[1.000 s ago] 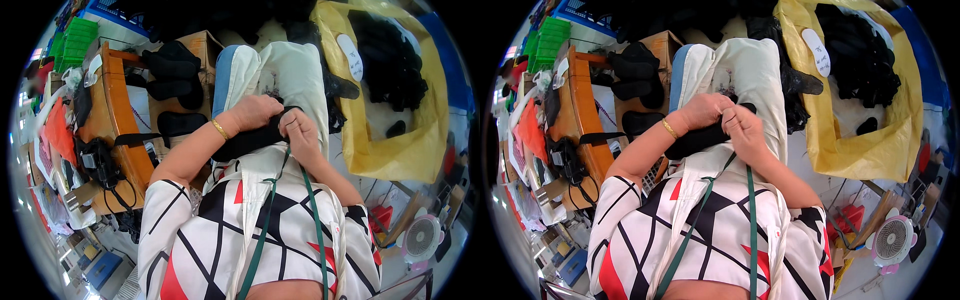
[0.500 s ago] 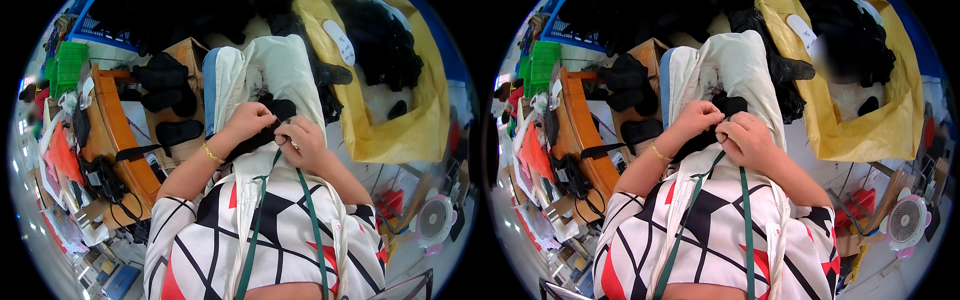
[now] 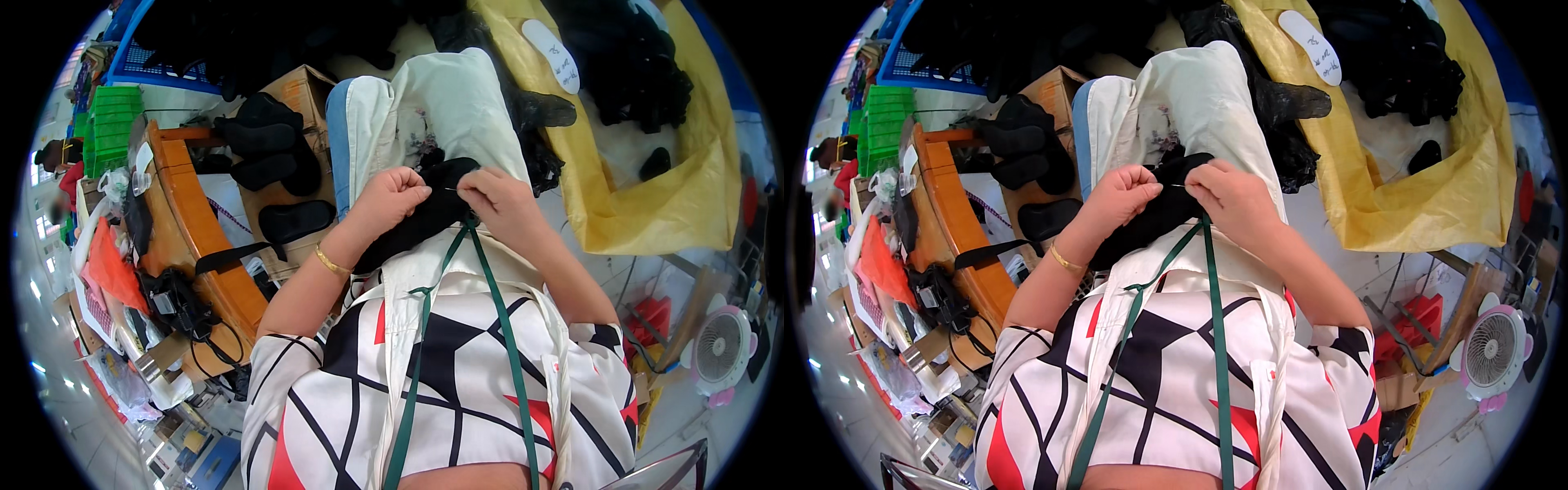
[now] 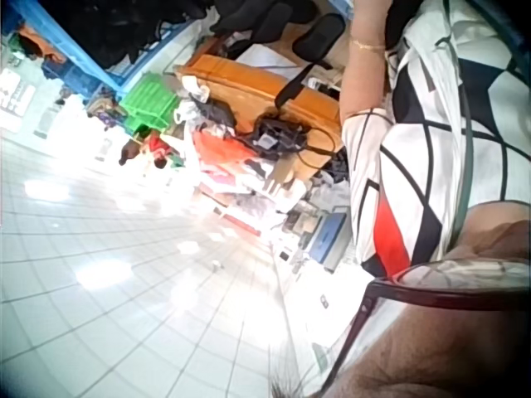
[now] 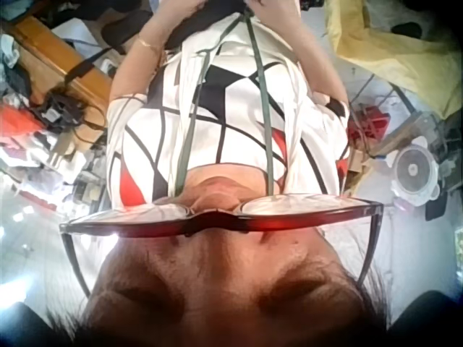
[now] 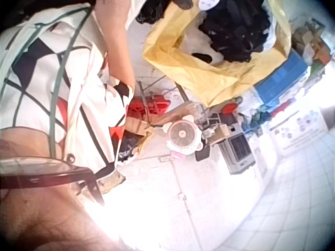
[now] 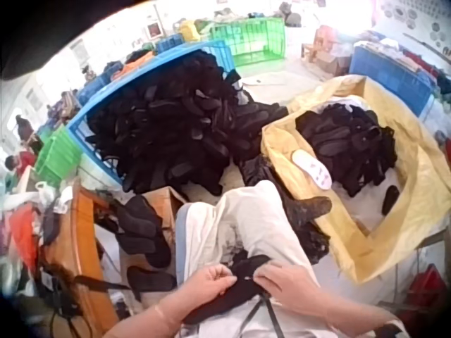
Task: The person sits on the floor and sews a black shoe using a needle and thread. They repeatedly insert the needle into the shoe's sole and pull the thread through to stitch the material. The person handles the shoe and thread by hand throughout the process.
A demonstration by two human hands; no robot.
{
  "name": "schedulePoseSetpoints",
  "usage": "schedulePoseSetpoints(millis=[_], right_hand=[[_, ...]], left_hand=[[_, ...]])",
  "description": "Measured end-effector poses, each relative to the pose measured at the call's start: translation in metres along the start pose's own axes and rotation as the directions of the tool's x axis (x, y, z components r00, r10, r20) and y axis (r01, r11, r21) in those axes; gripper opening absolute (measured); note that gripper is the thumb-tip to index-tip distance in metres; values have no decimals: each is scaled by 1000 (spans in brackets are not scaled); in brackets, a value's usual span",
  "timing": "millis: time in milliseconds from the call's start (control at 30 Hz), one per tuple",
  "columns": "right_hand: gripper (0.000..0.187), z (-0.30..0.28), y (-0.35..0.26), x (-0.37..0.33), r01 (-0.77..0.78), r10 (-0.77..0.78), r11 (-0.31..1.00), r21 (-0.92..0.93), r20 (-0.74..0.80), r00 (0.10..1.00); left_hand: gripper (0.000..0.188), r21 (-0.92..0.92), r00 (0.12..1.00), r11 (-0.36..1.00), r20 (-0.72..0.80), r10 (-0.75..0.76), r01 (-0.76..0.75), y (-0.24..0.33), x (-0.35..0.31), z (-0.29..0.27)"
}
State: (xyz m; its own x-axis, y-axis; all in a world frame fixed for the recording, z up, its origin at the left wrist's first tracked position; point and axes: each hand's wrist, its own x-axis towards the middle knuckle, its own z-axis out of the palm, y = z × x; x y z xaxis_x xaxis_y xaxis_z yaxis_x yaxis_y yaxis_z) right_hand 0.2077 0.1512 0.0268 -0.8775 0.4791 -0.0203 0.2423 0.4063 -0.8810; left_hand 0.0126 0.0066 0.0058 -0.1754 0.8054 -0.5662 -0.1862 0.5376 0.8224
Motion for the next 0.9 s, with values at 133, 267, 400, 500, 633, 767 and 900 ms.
schedulePoseSetpoints(millis=[133,267,400,500,633,767,900], right_hand=[[6,18,7,18,183,-204,895,-406,-8,979],[7,24,12,26,232,-237,852,-470,49,970],[8,29,16,26,253,-269,894,-371,9,963],[8,42,17,25,246,-276,933,-262,-84,957],[5,46,13,29,243,-248,969,-53,-132,960],[4,25,5,30,-384,336,762,521,188,923],[11,3,34,29,-154,168,974,166,-76,983]], left_hand=[[12,297,983,940,-9,182,-171,4,-10,6],[13,91,990,993,-116,83,-73,4,-4,6],[14,-23,988,995,-114,-103,101,3,2,0],[15,-26,990,993,-81,-113,111,3,5,1],[15,-64,994,993,-58,-98,94,0,5,1],[14,-195,998,980,-35,-43,35,-5,2,-3],[14,-286,1000,958,19,-18,22,-12,2,-10]])
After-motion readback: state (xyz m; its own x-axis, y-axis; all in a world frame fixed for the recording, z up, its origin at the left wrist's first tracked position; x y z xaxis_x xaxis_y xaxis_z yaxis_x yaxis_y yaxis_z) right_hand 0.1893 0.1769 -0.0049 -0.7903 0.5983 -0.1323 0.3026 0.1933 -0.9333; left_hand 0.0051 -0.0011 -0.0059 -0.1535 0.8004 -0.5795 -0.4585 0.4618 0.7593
